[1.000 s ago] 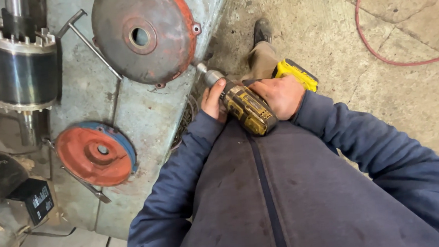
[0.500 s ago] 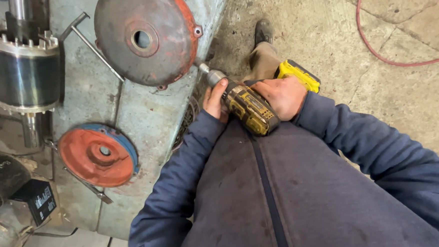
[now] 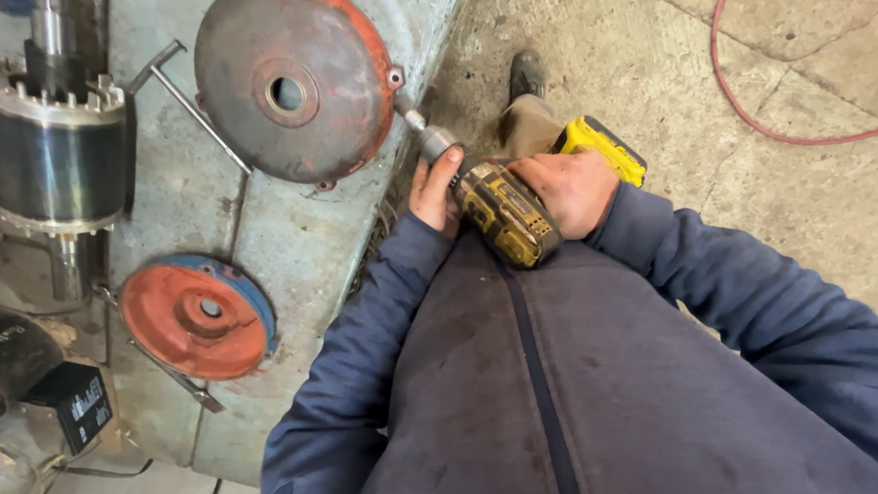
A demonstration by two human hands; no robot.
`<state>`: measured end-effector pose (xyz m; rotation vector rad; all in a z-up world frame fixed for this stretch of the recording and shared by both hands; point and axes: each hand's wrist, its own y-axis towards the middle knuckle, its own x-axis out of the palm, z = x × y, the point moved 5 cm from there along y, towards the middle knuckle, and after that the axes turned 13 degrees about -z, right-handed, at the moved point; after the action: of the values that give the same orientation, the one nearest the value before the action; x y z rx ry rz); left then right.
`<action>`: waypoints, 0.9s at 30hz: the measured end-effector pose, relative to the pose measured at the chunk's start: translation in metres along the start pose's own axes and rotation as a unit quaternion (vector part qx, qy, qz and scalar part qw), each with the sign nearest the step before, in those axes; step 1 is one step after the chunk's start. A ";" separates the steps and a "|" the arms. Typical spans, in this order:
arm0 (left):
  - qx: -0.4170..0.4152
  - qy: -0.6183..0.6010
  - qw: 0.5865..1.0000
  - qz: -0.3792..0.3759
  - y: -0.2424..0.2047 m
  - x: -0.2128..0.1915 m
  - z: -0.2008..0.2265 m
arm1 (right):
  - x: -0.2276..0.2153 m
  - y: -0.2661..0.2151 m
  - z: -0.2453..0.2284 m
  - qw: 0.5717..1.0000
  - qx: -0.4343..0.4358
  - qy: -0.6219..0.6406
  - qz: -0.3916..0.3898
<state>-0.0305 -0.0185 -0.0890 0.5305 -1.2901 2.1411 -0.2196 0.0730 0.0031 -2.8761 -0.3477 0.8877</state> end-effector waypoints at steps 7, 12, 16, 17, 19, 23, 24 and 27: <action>0.035 0.052 0.996 -0.070 -0.010 0.029 0.029 | -0.005 0.005 -0.014 0.999 -0.021 -0.018 0.021; 0.043 0.050 0.996 -0.055 -0.012 0.010 0.019 | 0.003 0.006 -0.019 0.999 -0.029 -0.023 0.028; 0.046 0.056 0.996 -0.050 -0.022 0.005 0.019 | 0.008 0.007 -0.025 0.999 -0.033 -0.018 0.010; 0.040 0.048 0.996 -0.061 -0.023 0.009 0.021 | 0.008 0.007 -0.027 0.999 -0.037 -0.020 0.011; 0.034 0.039 0.996 -0.073 -0.028 0.018 0.025 | 0.009 0.006 -0.027 0.999 -0.040 -0.023 0.012; 0.010 0.014 0.998 -0.056 -0.041 0.020 0.023 | 0.016 0.005 -0.030 0.999 -0.045 -0.016 -0.002; 0.016 -0.002 0.998 -0.062 -0.043 0.020 0.021 | 0.015 0.005 -0.032 0.999 -0.053 -0.002 0.000; 0.017 0.001 0.998 -0.065 -0.049 0.017 0.019 | 0.020 0.006 -0.034 0.999 -0.041 -0.001 -0.029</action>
<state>-0.0100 -0.0130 -0.0377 0.6081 -1.1867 2.0592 -0.1834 0.0704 0.0189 -2.9234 -0.4758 0.8864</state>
